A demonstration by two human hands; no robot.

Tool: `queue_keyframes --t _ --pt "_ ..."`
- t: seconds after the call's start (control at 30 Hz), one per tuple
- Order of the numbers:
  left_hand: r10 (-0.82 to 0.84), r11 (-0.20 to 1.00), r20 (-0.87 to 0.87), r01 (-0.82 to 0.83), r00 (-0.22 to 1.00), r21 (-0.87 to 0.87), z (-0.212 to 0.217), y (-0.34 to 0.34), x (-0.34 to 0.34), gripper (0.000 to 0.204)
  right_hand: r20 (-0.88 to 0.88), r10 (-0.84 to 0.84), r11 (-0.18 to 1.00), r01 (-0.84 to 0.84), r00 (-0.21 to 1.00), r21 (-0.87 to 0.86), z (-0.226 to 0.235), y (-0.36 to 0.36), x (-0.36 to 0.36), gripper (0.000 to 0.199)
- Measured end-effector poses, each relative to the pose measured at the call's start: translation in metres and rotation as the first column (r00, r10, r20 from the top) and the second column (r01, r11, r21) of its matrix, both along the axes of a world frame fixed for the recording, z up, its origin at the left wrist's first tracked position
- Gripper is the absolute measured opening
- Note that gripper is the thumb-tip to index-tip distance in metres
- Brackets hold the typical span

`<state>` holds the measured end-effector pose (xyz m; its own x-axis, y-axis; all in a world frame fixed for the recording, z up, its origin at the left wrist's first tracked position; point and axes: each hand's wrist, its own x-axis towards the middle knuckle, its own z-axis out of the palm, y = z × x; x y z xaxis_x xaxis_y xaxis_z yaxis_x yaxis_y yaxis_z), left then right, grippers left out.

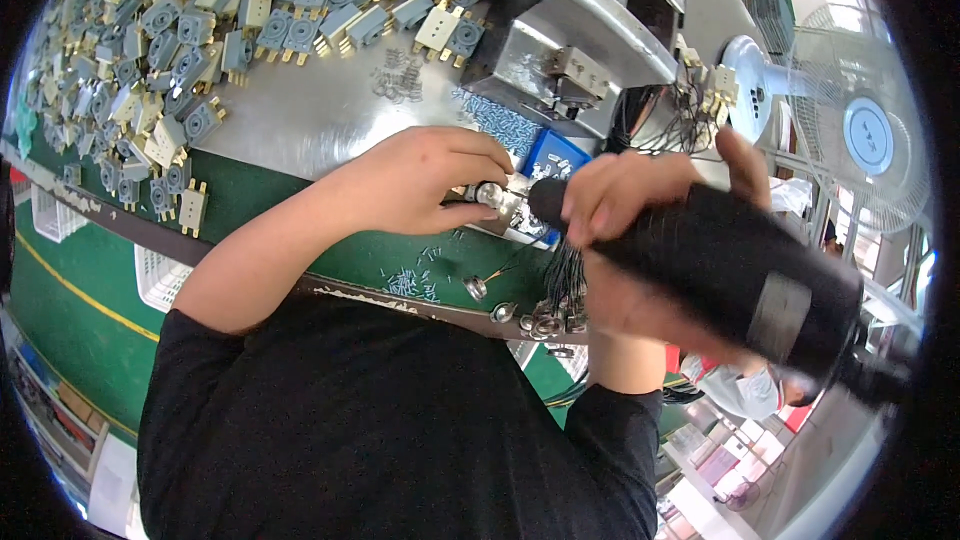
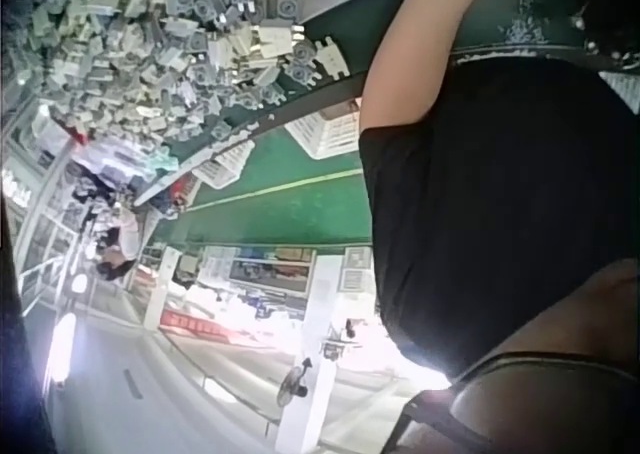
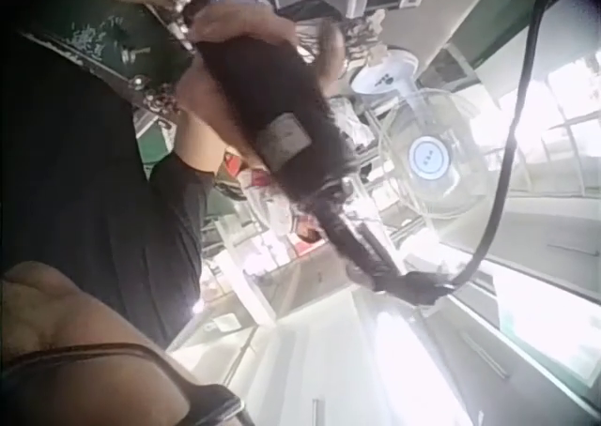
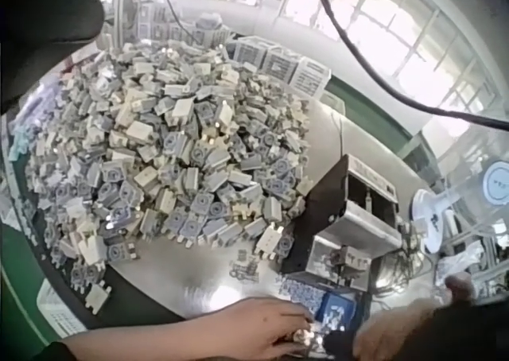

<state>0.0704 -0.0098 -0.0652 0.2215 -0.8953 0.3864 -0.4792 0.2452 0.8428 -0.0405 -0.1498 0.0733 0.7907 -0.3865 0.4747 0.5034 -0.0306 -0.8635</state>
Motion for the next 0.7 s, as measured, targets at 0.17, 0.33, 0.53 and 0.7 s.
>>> queue_keyframes --t 0.17,0.33,0.53,0.7 --pt "0.125 0.982 0.119 -0.106 0.985 -0.158 -0.003 -0.002 -0.004 0.034 -0.300 -0.112 0.992 0.123 0.947 0.018 0.001 -0.030 -0.003 0.116" --pt "0.121 0.945 0.189 -0.056 0.974 -0.321 0.004 -0.001 -0.011 0.034 -0.453 -0.092 0.971 -0.022 0.887 -0.239 0.008 -0.042 -0.015 0.107" --pt "0.093 0.986 0.092 -0.079 0.991 -0.148 0.006 0.000 -0.026 0.026 -0.424 -0.141 0.948 -0.001 0.895 -0.317 0.002 -0.050 -0.042 0.076" --pt "0.110 0.988 0.089 -0.099 0.990 -0.122 0.010 0.001 -0.032 0.028 -0.574 -0.373 0.673 -0.213 0.729 -0.709 0.015 -0.054 -0.059 0.046"
